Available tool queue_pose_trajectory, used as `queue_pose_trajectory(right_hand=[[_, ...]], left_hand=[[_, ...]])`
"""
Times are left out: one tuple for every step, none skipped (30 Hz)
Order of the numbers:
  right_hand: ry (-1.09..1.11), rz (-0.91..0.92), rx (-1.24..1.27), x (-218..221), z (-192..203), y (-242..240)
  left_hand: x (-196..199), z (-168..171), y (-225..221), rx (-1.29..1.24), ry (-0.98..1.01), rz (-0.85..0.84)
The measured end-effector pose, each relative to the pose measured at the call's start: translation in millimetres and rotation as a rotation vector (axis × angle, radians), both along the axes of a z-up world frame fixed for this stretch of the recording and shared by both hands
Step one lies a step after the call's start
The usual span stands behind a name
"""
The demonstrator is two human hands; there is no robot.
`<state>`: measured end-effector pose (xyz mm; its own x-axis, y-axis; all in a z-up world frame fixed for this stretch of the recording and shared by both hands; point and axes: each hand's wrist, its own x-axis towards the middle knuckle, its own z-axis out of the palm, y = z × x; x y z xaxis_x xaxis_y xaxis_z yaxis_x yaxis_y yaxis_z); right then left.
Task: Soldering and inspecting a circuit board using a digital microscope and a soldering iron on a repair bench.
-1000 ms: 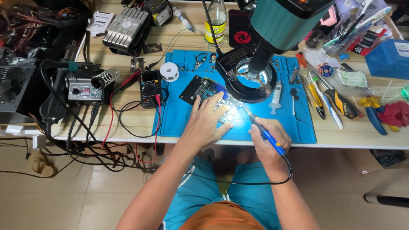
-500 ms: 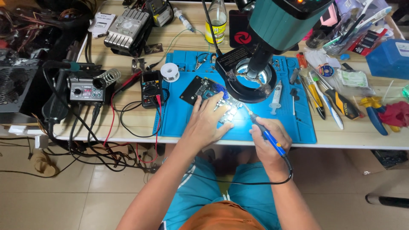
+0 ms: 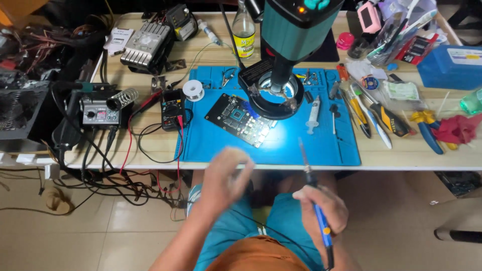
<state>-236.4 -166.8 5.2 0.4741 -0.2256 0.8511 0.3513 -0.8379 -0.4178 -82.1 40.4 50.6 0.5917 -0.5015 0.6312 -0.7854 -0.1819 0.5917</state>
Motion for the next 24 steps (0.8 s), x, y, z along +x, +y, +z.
queue_pose_trajectory(right_hand=[[0.006,0.007,0.007,-2,10,5],[0.097,0.168,-0.042,-3,21,11],[0.186,0.336,-0.089,-3,31,17],[0.191,0.348,-0.082,0,37,25],[0.174,0.41,-0.188,5,43,34],[0.154,0.471,-0.293,10,49,44],[0.146,0.499,-0.289,13,45,52],[0.138,0.497,-0.332,16,43,61],[0.13,0.496,-0.374,18,41,71],[0.123,0.525,-0.369,19,43,78],[0.162,0.583,-0.356,19,45,83],[0.202,0.642,-0.345,19,46,87],[0.198,0.658,-0.346,21,48,91],[0.176,0.683,-0.361,22,51,95],[0.155,0.701,-0.374,24,53,98],[0.153,0.71,-0.374,20,49,94],[0.158,0.784,-0.364,15,45,90],[0.162,0.857,-0.353,11,41,85],[0.166,0.859,-0.354,6,31,79],[0.174,0.816,-0.357,2,20,73],[0.179,0.778,-0.36,-2,11,67],[0.18,0.783,-0.362,-2,-14,53],[0.283,0.722,-0.341,-3,-39,38],[0.385,0.66,-0.322,-4,-64,22]], left_hand=[[-28,15,9,0.007,0.006,0.007],[-55,30,18,-0.02,0.252,-0.099],[-83,45,28,-0.049,0.499,-0.2],[-98,42,36,-0.046,0.505,-0.186],[-114,39,46,-0.053,0.733,-0.245],[-131,36,57,-0.066,0.96,-0.304],[-142,24,61,-0.072,0.957,-0.274],[-152,12,66,-0.035,0.993,-0.193],[-163,1,72,0.002,1.032,-0.111],[-168,4,77,-0.006,1.032,-0.081],[-172,4,81,-0.022,1.045,-0.005],[-175,5,84,-0.038,1.057,0.071],[-179,10,89,-0.045,1.057,0.087],[-182,15,93,-0.031,1.06,0.189],[-184,20,98,-0.014,1.062,0.285],[-184,11,105,-0.018,1.063,0.294],[-185,2,112,-0.129,0.97,0.331],[-185,-7,119,-0.238,0.874,0.365],[-181,-4,132,-0.24,0.878,0.365],[-176,0,145,-0.158,0.768,0.538],[-171,4,159,-0.076,0.652,0.711],[-158,8,177,-0.078,0.654,0.715],[-145,11,195,-0.093,0.473,0.77],[-132,14,213,-0.105,0.291,0.821]])
